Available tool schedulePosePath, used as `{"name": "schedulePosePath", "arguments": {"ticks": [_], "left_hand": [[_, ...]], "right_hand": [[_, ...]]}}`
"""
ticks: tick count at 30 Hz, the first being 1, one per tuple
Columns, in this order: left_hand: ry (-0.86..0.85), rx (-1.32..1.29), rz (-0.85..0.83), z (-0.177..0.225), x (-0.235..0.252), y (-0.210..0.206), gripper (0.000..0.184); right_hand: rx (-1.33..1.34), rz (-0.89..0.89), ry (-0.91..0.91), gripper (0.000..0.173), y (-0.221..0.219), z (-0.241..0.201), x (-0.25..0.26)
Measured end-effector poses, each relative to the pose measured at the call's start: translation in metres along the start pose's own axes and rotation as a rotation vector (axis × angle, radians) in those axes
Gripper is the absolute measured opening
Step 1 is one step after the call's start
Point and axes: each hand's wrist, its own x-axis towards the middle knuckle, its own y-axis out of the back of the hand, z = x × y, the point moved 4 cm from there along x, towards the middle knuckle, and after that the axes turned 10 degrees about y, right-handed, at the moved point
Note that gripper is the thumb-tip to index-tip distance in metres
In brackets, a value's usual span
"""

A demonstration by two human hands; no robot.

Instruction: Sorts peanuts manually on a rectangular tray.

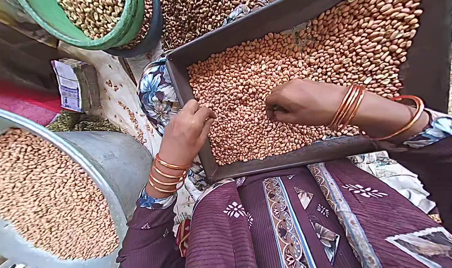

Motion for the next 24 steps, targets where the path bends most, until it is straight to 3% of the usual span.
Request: {"name": "schedulePosePath", "arguments": {"ticks": [5, 11, 14, 18, 19, 21, 24], "left_hand": [[-0.066, 0.119, -0.137, 0.008, -0.030, -0.016, 0.015], [-0.087, 0.239, -0.031, 0.009, -0.036, -0.025, 0.014], [0.012, -0.039, 0.017, -0.004, -0.033, -0.003, 0.019], [0.187, -0.892, 0.012, -0.039, -0.034, 0.016, 0.022], [0.209, -0.978, -0.008, -0.042, -0.034, 0.019, 0.025], [0.216, -0.807, -0.006, -0.039, -0.035, 0.022, 0.026], [0.130, -0.252, -0.005, -0.019, -0.033, 0.013, 0.020]], "right_hand": [[-0.020, 0.123, 0.150, 0.011, -0.003, -0.024, 0.016], [0.055, 0.161, 0.333, 0.015, -0.032, -0.059, 0.053], [0.000, 0.121, 0.298, 0.016, -0.047, -0.072, 0.068], [-0.093, 0.019, 0.242, 0.010, -0.056, -0.079, 0.077], [-0.105, 0.000, 0.239, 0.009, -0.055, -0.078, 0.078], [-0.098, -0.014, 0.242, 0.010, -0.054, -0.074, 0.080], [0.008, -0.012, 0.192, 0.018, -0.043, -0.064, 0.080]]}}
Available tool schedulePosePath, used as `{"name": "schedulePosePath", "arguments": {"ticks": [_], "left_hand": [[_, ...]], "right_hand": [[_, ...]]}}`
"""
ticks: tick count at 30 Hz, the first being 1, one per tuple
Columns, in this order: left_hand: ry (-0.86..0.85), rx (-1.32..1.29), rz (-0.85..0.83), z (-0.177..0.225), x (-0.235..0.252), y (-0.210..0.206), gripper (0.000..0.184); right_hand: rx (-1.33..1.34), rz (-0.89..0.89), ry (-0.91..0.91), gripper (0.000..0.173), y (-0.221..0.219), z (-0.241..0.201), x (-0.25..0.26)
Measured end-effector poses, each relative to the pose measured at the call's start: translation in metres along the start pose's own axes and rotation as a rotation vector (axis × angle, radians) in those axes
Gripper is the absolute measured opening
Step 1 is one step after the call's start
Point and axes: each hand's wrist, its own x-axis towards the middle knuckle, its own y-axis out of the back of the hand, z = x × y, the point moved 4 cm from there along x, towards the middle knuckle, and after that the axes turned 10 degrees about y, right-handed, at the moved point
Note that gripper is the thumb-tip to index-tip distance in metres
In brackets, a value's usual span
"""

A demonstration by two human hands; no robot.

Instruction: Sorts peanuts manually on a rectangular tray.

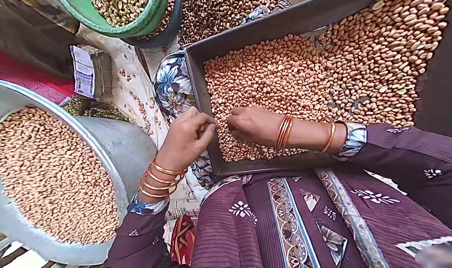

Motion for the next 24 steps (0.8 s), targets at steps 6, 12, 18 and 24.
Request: {"name": "schedulePosePath", "arguments": {"ticks": [6, 12, 18, 24], "left_hand": [[-0.108, 0.264, -0.112, 0.023, 0.000, -0.030, 0.014], [-0.356, 0.121, -0.170, 0.041, -0.006, -0.068, 0.016], [-0.467, 0.198, -0.100, 0.044, -0.004, -0.086, 0.015], [-0.334, 0.114, -0.311, 0.043, 0.012, -0.078, 0.021]], "right_hand": [[0.160, 0.058, -0.103, 0.007, 0.041, 0.016, -0.031], [0.096, 0.031, -0.075, 0.010, 0.035, 0.029, -0.067], [0.010, 0.050, -0.120, 0.010, 0.036, 0.033, -0.097], [0.028, 0.007, -0.079, 0.011, 0.024, 0.037, -0.121]]}}
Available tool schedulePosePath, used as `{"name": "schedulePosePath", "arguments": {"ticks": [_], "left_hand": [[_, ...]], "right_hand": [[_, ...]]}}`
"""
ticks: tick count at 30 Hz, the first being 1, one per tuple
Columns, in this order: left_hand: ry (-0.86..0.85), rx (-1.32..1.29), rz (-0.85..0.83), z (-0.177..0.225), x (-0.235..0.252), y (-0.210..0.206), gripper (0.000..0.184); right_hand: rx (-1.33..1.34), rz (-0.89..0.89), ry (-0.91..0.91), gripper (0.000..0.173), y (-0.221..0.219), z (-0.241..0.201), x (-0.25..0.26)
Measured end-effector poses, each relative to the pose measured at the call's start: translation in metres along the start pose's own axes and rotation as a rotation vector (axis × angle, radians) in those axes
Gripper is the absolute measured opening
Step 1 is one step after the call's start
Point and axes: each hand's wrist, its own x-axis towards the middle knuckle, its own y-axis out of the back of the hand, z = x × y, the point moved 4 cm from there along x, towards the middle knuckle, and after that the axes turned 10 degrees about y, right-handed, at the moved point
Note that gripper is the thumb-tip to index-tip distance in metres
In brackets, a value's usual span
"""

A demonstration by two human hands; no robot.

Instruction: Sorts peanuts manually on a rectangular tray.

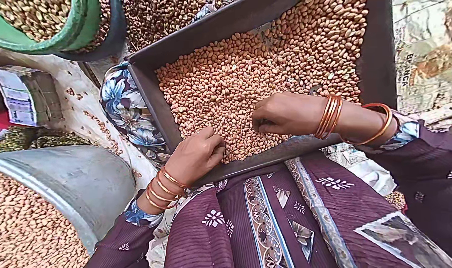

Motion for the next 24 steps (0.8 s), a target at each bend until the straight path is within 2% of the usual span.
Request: {"name": "schedulePosePath", "arguments": {"ticks": [2, 3, 6, 8, 9, 10, 12, 15, 17, 20, 22, 24], "left_hand": [[0.005, 0.014, -0.010, -0.001, 0.009, 0.021, 0.021], [0.012, 0.035, 0.052, 0.000, 0.015, 0.040, 0.021], [0.127, 0.026, 0.518, 0.001, 0.022, 0.121, 0.028], [0.149, -0.176, 0.785, -0.004, 0.025, 0.160, 0.029], [0.136, -0.362, 0.819, -0.003, 0.030, 0.166, 0.019], [0.136, -0.536, 0.755, 0.000, 0.036, 0.163, 0.013], [0.204, -0.740, 0.458, 0.008, 0.052, 0.133, 0.024], [0.282, -0.866, 0.063, 0.025, 0.077, 0.068, 0.048], [0.358, -1.099, -0.092, 0.040, 0.082, 0.039, 0.051], [0.510, -1.381, -0.228, 0.050, 0.098, 0.018, 0.045], [0.445, -1.401, -0.269, 0.046, 0.110, 0.013, 0.044], [0.336, -1.253, -0.164, 0.034, 0.114, 0.024, 0.043]], "right_hand": [[0.001, 0.017, 0.015, 0.011, 0.001, 0.004, -0.006], [-0.002, 0.028, 0.013, 0.011, 0.003, 0.006, -0.009], [-0.030, 0.091, -0.034, 0.011, 0.014, 0.012, -0.016], [-0.043, 0.142, -0.112, 0.010, 0.021, 0.014, -0.020], [-0.063, 0.174, -0.142, 0.010, 0.025, 0.012, -0.022], [-0.101, 0.204, -0.170, 0.010, 0.030, 0.008, -0.024], [-0.212, 0.299, -0.204, 0.011, 0.037, -0.008, -0.025], [-0.365, 0.585, -0.063, 0.012, 0.039, -0.042, -0.019], [-0.392, 0.668, 0.021, 0.014, 0.037, -0.060, -0.013], [-0.390, 0.650, 0.029, 0.018, 0.045, -0.061, -0.019], [-0.420, 0.664, -0.052, 0.017, 0.058, -0.048, -0.034], [-0.426, 0.643, -0.161, 0.018, 0.064, -0.031, -0.051]]}}
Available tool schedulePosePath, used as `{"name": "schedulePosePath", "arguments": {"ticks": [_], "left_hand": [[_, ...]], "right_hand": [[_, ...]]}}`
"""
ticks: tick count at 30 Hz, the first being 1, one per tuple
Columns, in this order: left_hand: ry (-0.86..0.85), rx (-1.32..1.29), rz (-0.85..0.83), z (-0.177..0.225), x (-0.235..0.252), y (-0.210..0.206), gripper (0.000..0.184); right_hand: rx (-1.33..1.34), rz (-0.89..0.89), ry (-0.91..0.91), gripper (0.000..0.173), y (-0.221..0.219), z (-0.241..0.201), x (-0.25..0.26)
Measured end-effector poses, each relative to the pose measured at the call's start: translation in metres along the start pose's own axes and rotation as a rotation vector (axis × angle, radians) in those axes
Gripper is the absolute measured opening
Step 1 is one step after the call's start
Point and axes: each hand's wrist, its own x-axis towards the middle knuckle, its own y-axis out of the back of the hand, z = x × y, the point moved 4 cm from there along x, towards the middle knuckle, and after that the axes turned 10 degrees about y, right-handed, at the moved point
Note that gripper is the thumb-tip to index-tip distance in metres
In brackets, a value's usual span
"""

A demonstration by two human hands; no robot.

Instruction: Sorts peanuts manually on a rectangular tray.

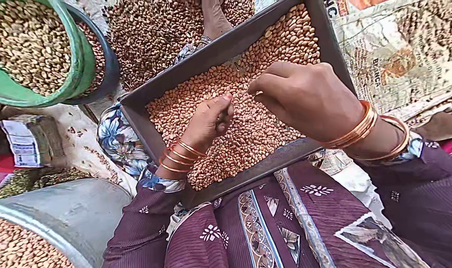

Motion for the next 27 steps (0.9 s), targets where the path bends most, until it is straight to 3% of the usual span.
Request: {"name": "schedulePosePath", "arguments": {"ticks": [3, 5, 7, 10, 13, 15, 17, 19, 21, 22, 24, 27], "left_hand": [[-0.345, 0.522, 0.361, 0.022, 0.002, 0.038, 0.034], [-0.414, 0.907, 0.496, 0.033, 0.007, 0.054, 0.031], [-0.364, 1.179, 0.410, 0.035, 0.012, 0.052, 0.029], [-0.270, 1.379, 0.322, 0.025, 0.022, 0.042, 0.031], [-0.298, 1.397, 0.341, 0.022, 0.025, 0.040, 0.029], [-0.348, 1.278, 0.350, 0.025, 0.026, 0.045, 0.029], [-0.398, 0.967, 0.308, 0.030, 0.027, 0.050, 0.024], [-0.382, 0.444, 0.125, 0.033, 0.030, 0.047, 0.022], [-0.311, 0.071, 0.010, 0.037, 0.032, 0.039, 0.041], [-0.295, 0.022, -0.011, 0.038, 0.033, 0.036, 0.046], [-0.354, 0.185, 0.006, 0.039, 0.038, 0.034, 0.045], [-0.456, 0.825, 0.245, 0.040, 0.041, 0.033, 0.043]], "right_hand": [[0.016, -0.098, -0.088, 0.016, -0.004, 0.024, -0.018], [0.049, -0.160, -0.116, 0.015, -0.011, 0.032, -0.028], [0.072, -0.199, -0.133, 0.014, -0.017, 0.036, -0.033], [0.091, -0.213, -0.157, 0.013, -0.020, 0.040, -0.037], [0.150, -0.229, -0.137, 0.013, -0.025, 0.043, -0.031], [0.176, -0.263, -0.089, 0.012, -0.032, 0.046, -0.020], [0.139, -0.307, -0.064, 0.014, -0.036, 0.051, -0.004], [0.072, -0.373, -0.072, 0.018, -0.037, 0.057, 0.012], [0.037, -0.382, -0.049, 0.018, -0.042, 0.067, 0.027], [0.042, -0.392, -0.028, 0.016, -0.047, 0.072, 0.032], [0.076, -0.396, 0.011, 0.013, -0.058, 0.079, 0.038], [0.104, -0.361, 0.023, 0.014, -0.067, 0.084, 0.038]]}}
